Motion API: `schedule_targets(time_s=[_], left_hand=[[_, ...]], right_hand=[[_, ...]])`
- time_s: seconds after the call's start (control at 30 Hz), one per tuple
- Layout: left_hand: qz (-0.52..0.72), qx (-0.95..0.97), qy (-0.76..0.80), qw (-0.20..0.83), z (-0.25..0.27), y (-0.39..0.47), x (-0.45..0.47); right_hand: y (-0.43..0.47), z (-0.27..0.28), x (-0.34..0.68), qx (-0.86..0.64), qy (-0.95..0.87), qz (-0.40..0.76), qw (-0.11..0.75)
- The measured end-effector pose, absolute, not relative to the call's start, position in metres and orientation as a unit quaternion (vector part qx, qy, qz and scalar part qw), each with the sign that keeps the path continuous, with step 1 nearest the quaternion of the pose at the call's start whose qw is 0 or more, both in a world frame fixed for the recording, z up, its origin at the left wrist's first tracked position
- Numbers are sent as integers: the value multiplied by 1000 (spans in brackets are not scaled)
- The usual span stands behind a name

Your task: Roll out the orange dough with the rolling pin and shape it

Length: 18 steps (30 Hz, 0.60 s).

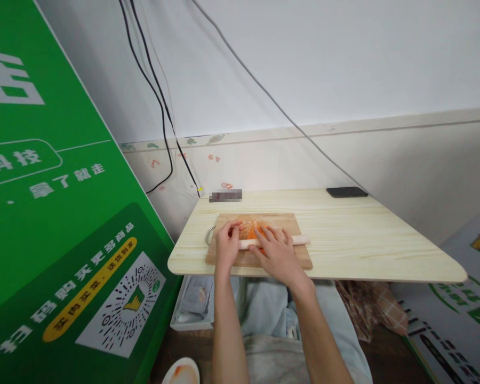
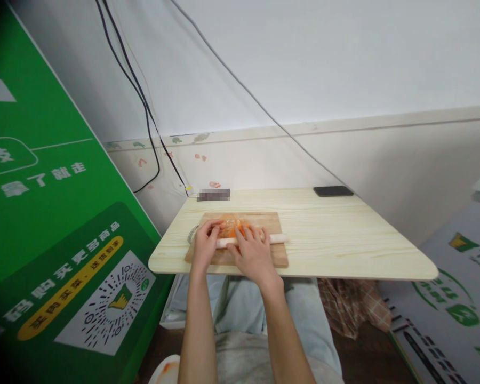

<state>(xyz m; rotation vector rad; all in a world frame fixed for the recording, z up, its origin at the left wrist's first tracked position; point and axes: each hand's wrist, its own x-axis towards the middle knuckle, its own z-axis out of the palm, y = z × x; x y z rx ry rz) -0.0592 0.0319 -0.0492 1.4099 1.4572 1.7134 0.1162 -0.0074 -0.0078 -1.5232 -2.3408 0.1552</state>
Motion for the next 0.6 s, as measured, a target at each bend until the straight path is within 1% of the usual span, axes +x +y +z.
schedule_targets(time_s=[0.33, 0.6], left_hand=[[627, 518, 526, 249, -50, 33, -60], [628, 516, 529, 245, -48, 33, -59]], right_hand=[[8, -14, 101, -539, -809, 4, 237], [-5, -9, 118, -499, -847, 52, 178]])
